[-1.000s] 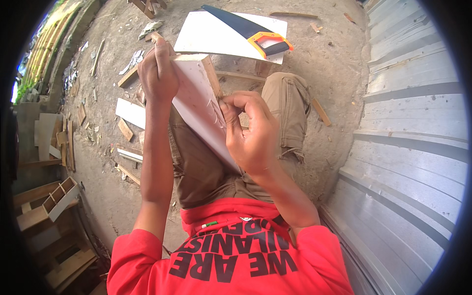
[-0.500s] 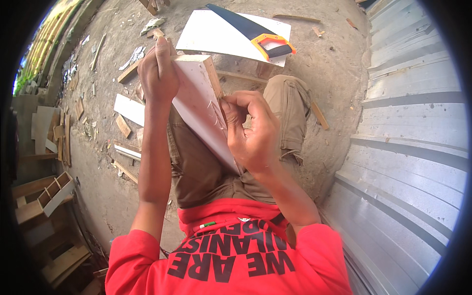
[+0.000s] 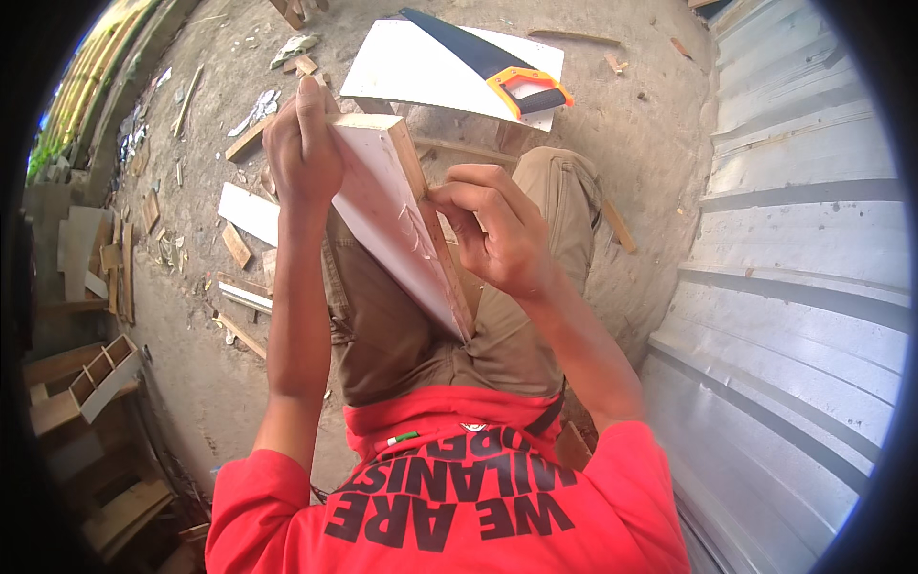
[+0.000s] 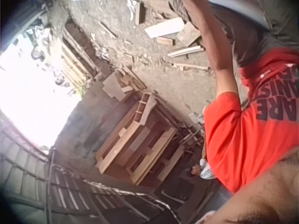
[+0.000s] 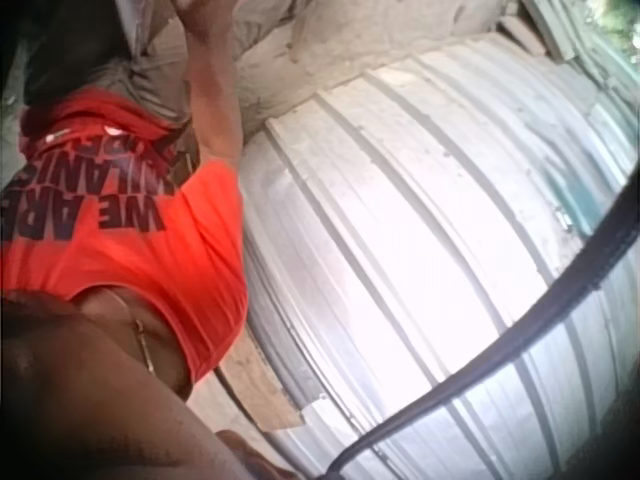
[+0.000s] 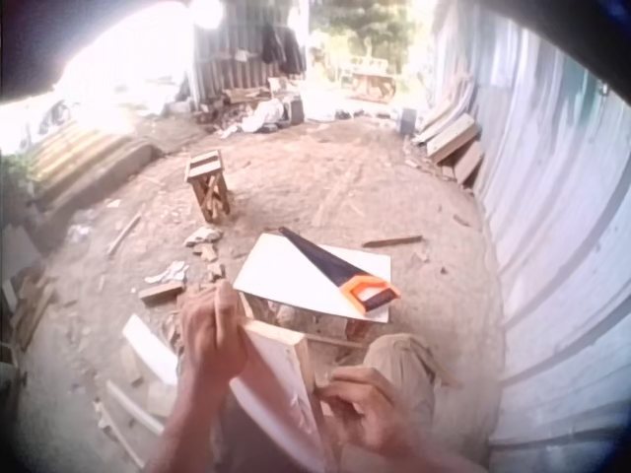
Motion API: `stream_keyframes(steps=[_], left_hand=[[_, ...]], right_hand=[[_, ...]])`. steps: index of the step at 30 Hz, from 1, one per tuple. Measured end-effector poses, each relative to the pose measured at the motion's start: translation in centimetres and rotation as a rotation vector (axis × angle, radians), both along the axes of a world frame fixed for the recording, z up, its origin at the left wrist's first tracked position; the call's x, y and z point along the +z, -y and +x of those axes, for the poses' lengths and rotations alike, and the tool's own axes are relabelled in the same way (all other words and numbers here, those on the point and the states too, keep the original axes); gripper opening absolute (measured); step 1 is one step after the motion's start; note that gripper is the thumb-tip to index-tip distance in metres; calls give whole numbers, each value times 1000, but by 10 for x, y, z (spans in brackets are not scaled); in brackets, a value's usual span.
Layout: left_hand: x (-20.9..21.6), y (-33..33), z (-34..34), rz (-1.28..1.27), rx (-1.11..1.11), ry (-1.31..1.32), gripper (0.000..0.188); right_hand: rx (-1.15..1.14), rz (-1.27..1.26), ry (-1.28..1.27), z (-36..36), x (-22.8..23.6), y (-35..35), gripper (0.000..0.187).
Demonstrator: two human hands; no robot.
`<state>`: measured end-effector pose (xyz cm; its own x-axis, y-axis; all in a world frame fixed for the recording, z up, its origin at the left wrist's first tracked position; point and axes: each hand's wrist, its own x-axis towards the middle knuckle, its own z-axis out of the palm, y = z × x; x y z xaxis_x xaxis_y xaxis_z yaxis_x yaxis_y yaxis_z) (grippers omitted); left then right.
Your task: The person sits on the floor and uses a hand saw to cut a piece of white laminated board. They adjust the board, saw along a marked line, and then use a hammer to tap the cut edge.
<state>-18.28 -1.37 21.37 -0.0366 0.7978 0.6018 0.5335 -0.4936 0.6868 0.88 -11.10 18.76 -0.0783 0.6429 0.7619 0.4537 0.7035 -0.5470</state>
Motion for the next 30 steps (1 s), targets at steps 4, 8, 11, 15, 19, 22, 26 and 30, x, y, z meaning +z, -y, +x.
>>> stream_keyframes(steps=[4, 8, 11, 15, 19, 22, 26, 30], left_hand=[[-3, -4, 1, 39, -3, 16, 57], [-3, -5, 2, 10, 11, 2, 55], [-1, -3, 6, 28, 15, -27, 55], [3, -1, 9, 63, 12, -70, 55], [4, -1, 8, 56, 12, -78, 55], [3, -1, 7, 51, 25, -88, 54], [-1, -5, 7, 55, -6, -57, 53], [-1, -2, 5, 2, -23, -63, 54]], right_hand=[[35, -135, -124, 0, -7, 0, 20], [72, -385, -501, -8, -15, 9, 18], [72, -389, -442, 0, -14, 8, 17], [63, -350, -280, 10, -10, 4, 14], [0, -244, -24, 16, 2, -2, 10], [-62, -186, 33, 10, 0, 4, 9], [-176, -125, 126, 3, 2, 11, 9], [-223, -219, 121, -6, 16, 26, 9]])
